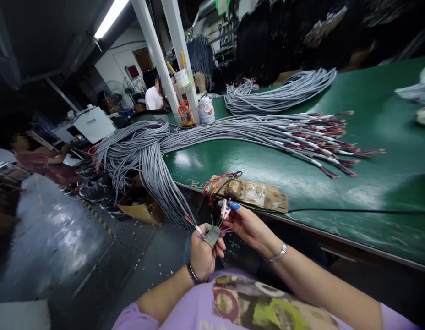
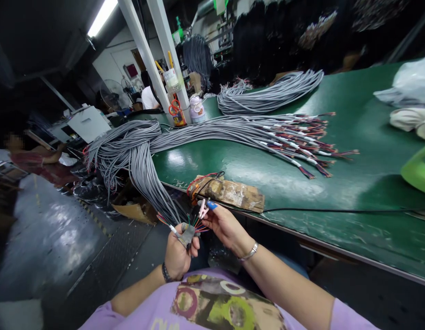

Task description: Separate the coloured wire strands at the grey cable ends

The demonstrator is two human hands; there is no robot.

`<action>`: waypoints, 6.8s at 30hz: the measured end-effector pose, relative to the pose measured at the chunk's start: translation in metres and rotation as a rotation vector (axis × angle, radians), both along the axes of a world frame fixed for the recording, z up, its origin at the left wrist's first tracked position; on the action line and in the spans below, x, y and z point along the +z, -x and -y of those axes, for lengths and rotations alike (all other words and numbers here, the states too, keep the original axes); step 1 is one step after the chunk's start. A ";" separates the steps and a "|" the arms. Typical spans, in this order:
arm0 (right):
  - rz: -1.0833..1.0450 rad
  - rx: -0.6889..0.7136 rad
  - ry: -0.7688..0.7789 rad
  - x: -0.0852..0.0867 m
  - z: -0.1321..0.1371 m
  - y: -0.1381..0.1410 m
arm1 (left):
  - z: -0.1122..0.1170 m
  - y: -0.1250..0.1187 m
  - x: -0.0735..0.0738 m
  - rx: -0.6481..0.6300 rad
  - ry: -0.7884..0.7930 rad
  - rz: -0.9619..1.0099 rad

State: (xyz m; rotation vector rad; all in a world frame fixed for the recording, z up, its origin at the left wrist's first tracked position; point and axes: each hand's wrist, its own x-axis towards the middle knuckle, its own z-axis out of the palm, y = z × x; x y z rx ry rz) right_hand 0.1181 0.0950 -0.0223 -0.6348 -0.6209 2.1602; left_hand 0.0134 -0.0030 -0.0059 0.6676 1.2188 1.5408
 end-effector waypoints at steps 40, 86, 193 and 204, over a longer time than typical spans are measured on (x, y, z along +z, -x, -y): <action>-0.044 0.066 -0.036 -0.003 -0.002 0.001 | -0.003 -0.003 -0.001 0.015 0.010 0.011; 0.346 0.339 -0.474 0.009 0.021 -0.023 | 0.008 0.004 -0.014 -0.347 0.157 -0.235; 0.033 0.113 -0.058 0.011 0.002 -0.005 | -0.004 -0.005 0.000 0.052 0.001 0.009; 0.082 0.046 -0.081 0.008 0.001 -0.001 | -0.015 -0.009 -0.002 0.046 0.060 -0.006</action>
